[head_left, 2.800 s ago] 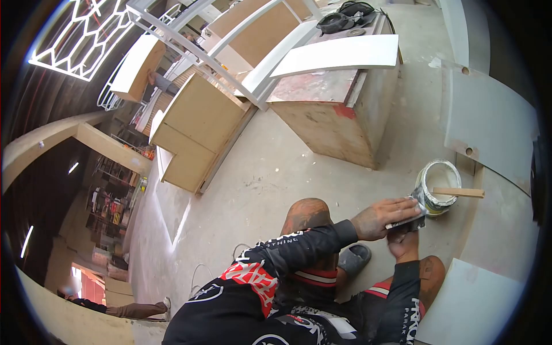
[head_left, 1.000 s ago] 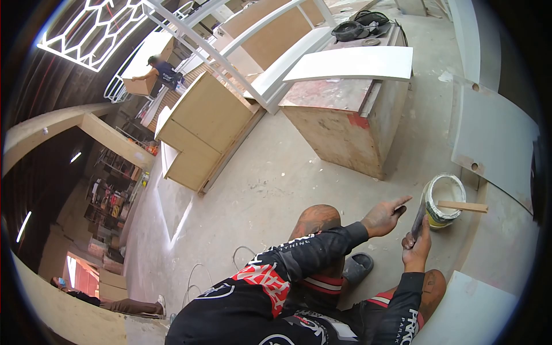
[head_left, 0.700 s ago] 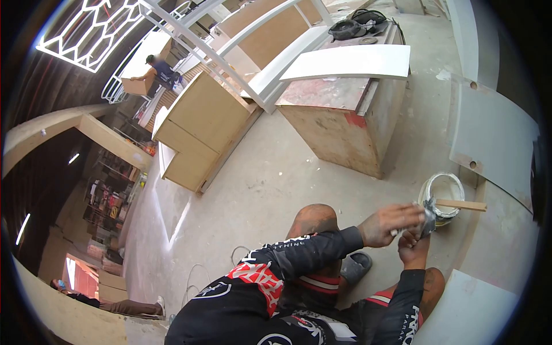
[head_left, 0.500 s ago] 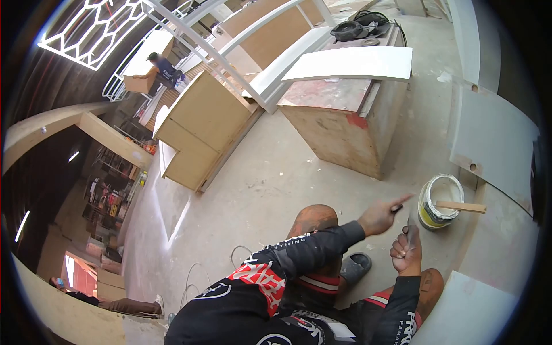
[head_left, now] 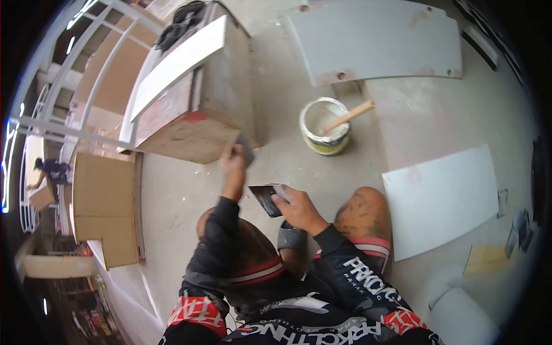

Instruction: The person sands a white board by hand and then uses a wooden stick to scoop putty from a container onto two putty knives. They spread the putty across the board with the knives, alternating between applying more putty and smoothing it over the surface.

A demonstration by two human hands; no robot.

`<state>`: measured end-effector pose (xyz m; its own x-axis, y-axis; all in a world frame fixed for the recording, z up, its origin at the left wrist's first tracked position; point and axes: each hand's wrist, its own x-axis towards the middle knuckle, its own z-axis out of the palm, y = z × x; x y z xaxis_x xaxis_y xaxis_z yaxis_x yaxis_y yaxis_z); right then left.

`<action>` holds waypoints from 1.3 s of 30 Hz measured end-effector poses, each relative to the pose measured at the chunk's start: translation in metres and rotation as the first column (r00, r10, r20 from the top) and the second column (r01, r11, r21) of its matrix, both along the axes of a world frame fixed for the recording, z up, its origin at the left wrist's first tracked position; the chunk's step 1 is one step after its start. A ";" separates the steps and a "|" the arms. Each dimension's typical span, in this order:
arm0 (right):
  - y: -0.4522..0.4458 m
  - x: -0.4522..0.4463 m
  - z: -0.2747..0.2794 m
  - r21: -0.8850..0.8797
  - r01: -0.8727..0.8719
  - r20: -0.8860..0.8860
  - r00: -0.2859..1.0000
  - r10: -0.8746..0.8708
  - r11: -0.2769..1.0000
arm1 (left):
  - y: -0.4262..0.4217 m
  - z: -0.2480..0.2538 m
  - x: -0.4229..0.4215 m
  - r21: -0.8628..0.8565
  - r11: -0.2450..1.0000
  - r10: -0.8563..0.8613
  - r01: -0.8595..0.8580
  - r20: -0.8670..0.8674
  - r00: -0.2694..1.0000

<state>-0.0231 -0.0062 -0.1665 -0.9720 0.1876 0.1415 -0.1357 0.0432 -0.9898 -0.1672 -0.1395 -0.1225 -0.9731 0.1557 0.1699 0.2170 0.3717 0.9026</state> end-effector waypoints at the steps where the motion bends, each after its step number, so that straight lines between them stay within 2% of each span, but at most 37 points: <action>1: 0.001 0.005 0.001 0.030 0.004 0.012 1.000 -0.005 1.000 | -0.004 0.014 -0.001 0.100 0.994 0.047 -0.046 -0.011 0.999; 2: 0.007 0.004 0.000 0.084 0.112 0.061 0.991 -0.118 0.990 | -0.004 0.024 -0.004 0.183 0.981 0.067 -0.064 -0.011 0.998; 3: 0.020 -0.001 -0.002 0.088 0.131 0.070 0.988 -0.137 0.987 | -0.002 0.035 -0.002 0.207 0.972 0.097 -0.112 0.083 0.992; 5: 0.050 -0.014 -0.006 -0.058 0.379 0.000 0.925 -0.379 0.924 | 0.009 0.052 0.004 0.288 0.956 0.023 -0.057 0.120 0.993; 7: 0.081 -0.022 -0.001 -0.461 0.415 0.153 0.908 -0.391 0.784 | 0.015 0.069 0.005 0.119 0.992 0.029 -0.030 0.017 0.999; 8: 0.097 -0.024 -0.004 -0.546 0.427 0.203 0.902 -0.381 0.721 | 0.019 0.076 0.002 0.009 1.000 -0.023 0.024 -0.129 0.991; 9: 0.113 -0.023 -0.010 -0.623 0.441 0.250 0.895 -0.370 0.646 | 0.019 0.095 0.002 -0.119 0.991 -0.055 0.057 0.021 0.998; 10: 0.118 -0.027 -0.022 -0.596 0.496 0.185 0.850 -0.494 0.631 | 0.015 0.097 -0.003 -0.111 0.983 -0.158 0.146 -0.107 0.982; 11: 0.124 -0.029 -0.039 -0.658 0.498 0.228 0.846 -0.481 0.564 | 0.017 0.108 -0.005 -0.157 0.971 -0.208 0.180 -0.180 0.961; 13: 0.117 -0.029 -0.020 -0.844 0.479 0.397 0.861 -0.318 0.242 | 0.025 0.141 -0.001 -0.455 0.878 -0.349 0.150 -0.394 0.850; 14: 0.112 -0.030 -0.021 -0.812 0.516 0.464 0.854 -0.235 0.272 | 0.030 0.158 0.004 -0.599 0.797 -0.437 0.077 -0.484 0.758; 15: 0.108 -0.032 -0.024 -0.779 0.548 0.528 0.835 -0.152 0.304 | 0.035 0.174 0.008 -0.660 0.751 -0.492 0.024 -0.536 0.686; 16: 0.100 -0.038 -0.031 -0.728 0.544 0.507 0.837 -0.206 0.418 | 0.042 0.188 0.010 -0.642 0.765 -0.490 0.052 -0.527 0.695; 17: 0.093 -0.043 -0.038 -0.661 0.537 0.481 0.839 -0.254 0.525 | 0.050 0.194 0.009 -0.399 0.893 -0.373 0.211 -0.390 0.842; 18: 0.090 -0.039 -0.013 -0.715 0.510 0.454 0.859 -0.238 0.478 | 0.059 0.199 0.009 -0.054 0.966 -0.259 0.253 -0.241 0.935; 19: 0.090 -0.049 -0.032 -0.640 0.572 0.484 0.819 -0.310 0.512 | 0.061 0.189 0.006 0.021 0.961 -0.264 0.277 -0.237 0.935; 21: 0.110 -0.053 -0.058 -0.606 0.517 0.377 0.856 -0.354 0.605 | 0.063 0.168 0.002 0.171 0.932 -0.278 0.321 -0.234 0.932; 22: 0.119 -0.062 -0.072 -0.623 0.553 0.348 0.830 -0.437 0.554 | 0.066 0.161 -0.004 0.436 0.865 -0.278 0.250 0.001 0.961; 23: 0.131 -0.051 -0.048 -0.558 0.620 0.418 0.784 -0.459 0.552 | 0.069 0.158 -0.011 0.648 0.754 -0.324 0.106 0.227 0.918; 24: 0.145 -0.056 -0.064 -0.463 0.685 0.454 0.728 -0.513 0.563 | 0.079 0.165 -0.006 0.614 0.789 -0.267 -0.016 0.366 0.891; 25: 0.158 -0.065 -0.079 -0.365 0.739 0.481 0.670 -0.565 0.566 | 0.081 0.160 -0.014 0.622 0.782 -0.264 -0.026 0.369 0.891; 27: 0.178 -0.065 -0.063 -0.212 0.769 0.541 0.607 -0.582 0.603 | 0.088 0.151 -0.037 0.673 0.737 -0.420 0.064 0.382 0.823; 28: 0.180 -0.063 -0.036 -0.184 0.771 0.559 0.592 -0.581 0.609 | 0.097 0.152 -0.039 0.646 0.762 -0.393 0.049 0.401 0.828; 29: 0.191 -0.072 -0.051 -0.106 0.745 0.497 0.614 -0.614 0.659 | 0.105 0.153 -0.040 0.615 0.788 -0.365 0.034 0.423 0.829; 30: 0.197 -0.078 -0.054 -0.038 0.715 0.490 0.622 -0.611 0.698 | 0.104 0.139 -0.055 0.401 0.861 -0.431 0.314 0.244 0.869; 32: 0.207 -0.082 -0.056 0.045 0.695 0.481 0.614 -0.626 0.718 | 0.117 0.115 -0.073 0.419 0.903 -0.286 0.100 0.411 0.866; 33: 0.209 -0.082 -0.056 0.174 0.673 0.469 0.586 -0.661 0.719 | 0.123 0.105 -0.075 0.336 0.939 -0.219 0.072 0.425 0.878; 34: 0.210 -0.083 -0.057 0.297 0.635 0.455 0.562 -0.691 0.713 | 0.127 0.095 -0.079 0.341 0.937 -0.228 0.075 0.434 0.872; 36: 0.224 -0.077 -0.094 0.138 0.639 0.452 0.639 -0.622 0.757 | 0.123 0.087 -0.088 0.322 0.933 -0.281 0.158 0.383 0.880; 37: 0.211 -0.060 -0.058 -0.219 0.581 0.507 0.754 -0.418 0.784 | 0.122 0.088 -0.090 0.238 0.966 -0.184 0.096 0.380 0.906; 38: 0.209 -0.050 -0.066 -0.452 0.463 0.399 0.869 -0.292 0.762 | 0.115 0.085 -0.094 0.182 0.976 -0.170 0.116 0.316 0.934; 39: 0.199 -0.041 -0.052 -0.584 0.387 0.388 0.905 -0.173 0.713 | 0.110 0.091 -0.091 0.149 0.985 -0.134 0.091 0.316 0.939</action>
<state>-0.0644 0.1925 -0.2184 -0.8322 0.3982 -0.3858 0.0676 -0.6178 -0.7834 -0.2586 -0.0297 -0.0318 -0.9560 0.2651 -0.1255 -0.0618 0.2360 0.9698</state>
